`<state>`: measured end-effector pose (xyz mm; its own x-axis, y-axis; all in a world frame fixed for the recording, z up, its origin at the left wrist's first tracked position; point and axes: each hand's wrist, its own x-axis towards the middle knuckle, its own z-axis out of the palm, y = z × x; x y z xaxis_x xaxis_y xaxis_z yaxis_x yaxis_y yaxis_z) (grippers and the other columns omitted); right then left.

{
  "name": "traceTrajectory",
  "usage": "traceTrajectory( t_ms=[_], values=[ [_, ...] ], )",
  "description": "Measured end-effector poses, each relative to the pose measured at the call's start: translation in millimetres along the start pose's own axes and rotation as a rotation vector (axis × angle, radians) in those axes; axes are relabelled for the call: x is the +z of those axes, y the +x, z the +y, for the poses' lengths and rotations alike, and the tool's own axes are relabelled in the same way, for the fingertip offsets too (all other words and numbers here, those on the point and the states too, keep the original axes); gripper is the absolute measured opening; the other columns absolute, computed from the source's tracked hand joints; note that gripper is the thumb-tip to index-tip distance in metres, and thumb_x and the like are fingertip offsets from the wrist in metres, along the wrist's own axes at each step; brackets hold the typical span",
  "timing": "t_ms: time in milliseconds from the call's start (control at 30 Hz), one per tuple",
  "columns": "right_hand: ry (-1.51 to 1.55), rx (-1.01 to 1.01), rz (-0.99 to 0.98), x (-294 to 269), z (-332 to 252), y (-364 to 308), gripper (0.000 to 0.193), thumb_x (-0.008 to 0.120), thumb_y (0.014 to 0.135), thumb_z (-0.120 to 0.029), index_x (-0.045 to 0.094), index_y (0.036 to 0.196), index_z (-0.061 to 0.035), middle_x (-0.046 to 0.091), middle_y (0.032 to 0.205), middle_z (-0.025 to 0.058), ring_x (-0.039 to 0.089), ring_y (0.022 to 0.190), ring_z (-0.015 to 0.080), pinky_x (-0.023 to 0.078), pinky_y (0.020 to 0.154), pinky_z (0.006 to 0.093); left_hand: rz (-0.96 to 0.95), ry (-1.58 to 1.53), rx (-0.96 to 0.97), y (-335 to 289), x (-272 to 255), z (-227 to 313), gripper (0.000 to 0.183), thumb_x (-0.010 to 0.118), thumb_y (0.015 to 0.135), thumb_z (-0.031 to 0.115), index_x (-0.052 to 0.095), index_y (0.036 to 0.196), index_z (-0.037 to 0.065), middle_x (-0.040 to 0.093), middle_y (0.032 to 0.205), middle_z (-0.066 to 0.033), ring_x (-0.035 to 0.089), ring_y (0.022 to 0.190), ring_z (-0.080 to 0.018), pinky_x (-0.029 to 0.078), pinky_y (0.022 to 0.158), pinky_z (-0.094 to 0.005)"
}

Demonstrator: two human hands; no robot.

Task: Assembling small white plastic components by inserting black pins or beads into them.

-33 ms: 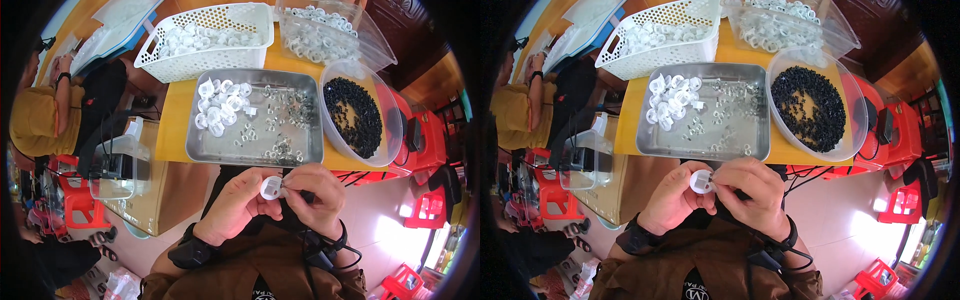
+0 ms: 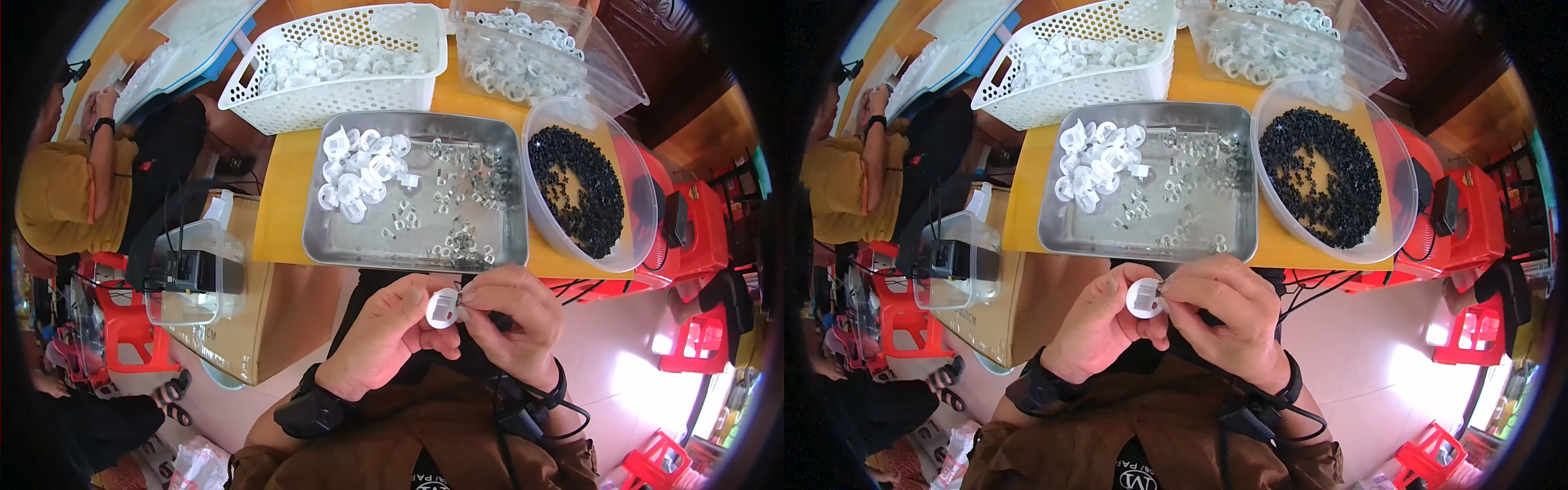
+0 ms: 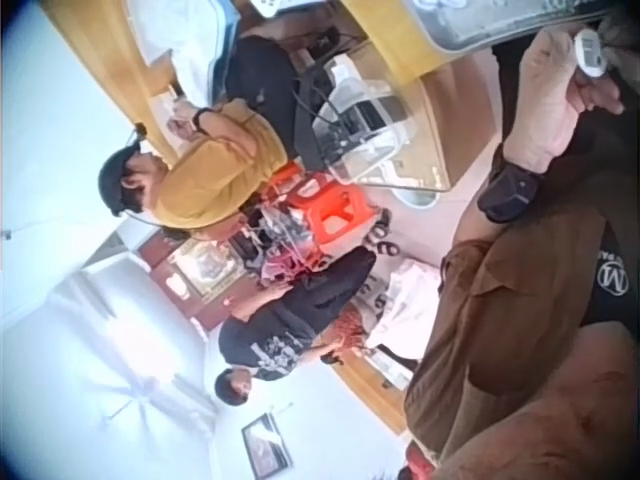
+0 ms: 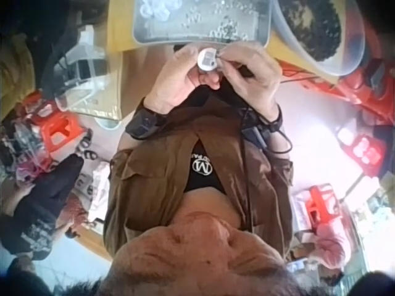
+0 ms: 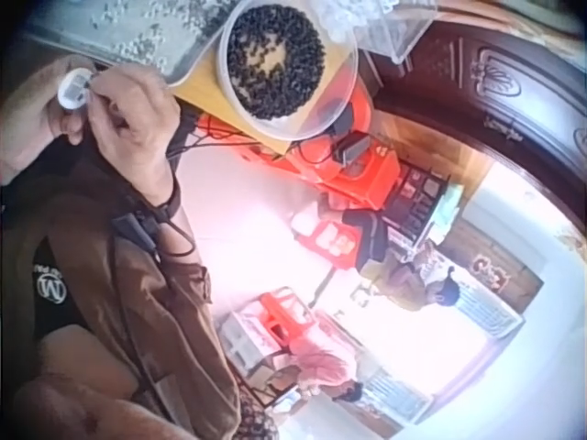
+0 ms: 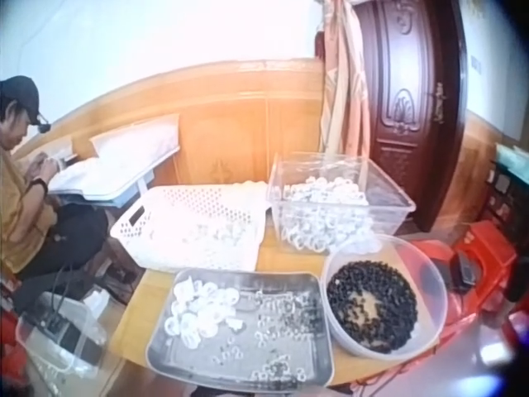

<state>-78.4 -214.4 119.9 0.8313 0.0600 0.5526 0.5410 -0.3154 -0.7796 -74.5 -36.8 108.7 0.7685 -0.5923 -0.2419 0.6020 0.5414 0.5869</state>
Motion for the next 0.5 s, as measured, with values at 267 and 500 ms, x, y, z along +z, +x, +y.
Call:
traceTrajectory(
  t_ms=[267, 500],
  values=[
    [-0.138, -0.071, -0.033, -0.5, -1.4, -3.7, 0.026, 0.078, 0.060, 0.002, 0.069, 0.081, -0.0100, 0.059, 0.077, 0.0004, 0.057, 0.065, 0.0155, 0.046, 0.056, 0.0277, 0.034, 0.003, -0.043, 0.9, -2.2, 4.8, 0.030, 0.050, 0.097, 0.024, 0.055, 0.116, 0.002, 0.062, 0.094, -0.0061, 0.062, 0.075, -0.0130, 0.055, 0.068, -0.0297],
    [-0.085, -0.021, -0.017, 4.2, -2.7, -7.3, 0.026, 0.079, 0.062, 0.001, 0.071, 0.084, -0.0113, 0.057, 0.075, -0.0003, 0.056, 0.062, 0.0132, 0.045, 0.053, 0.0251, 0.085, 0.066, 0.009, 0.3, 2.7, 3.8, 0.028, 0.053, 0.096, 0.024, 0.058, 0.115, 0.002, 0.063, 0.097, -0.0064, 0.061, 0.073, -0.0124, 0.054, 0.067, -0.0281]
  ],
)
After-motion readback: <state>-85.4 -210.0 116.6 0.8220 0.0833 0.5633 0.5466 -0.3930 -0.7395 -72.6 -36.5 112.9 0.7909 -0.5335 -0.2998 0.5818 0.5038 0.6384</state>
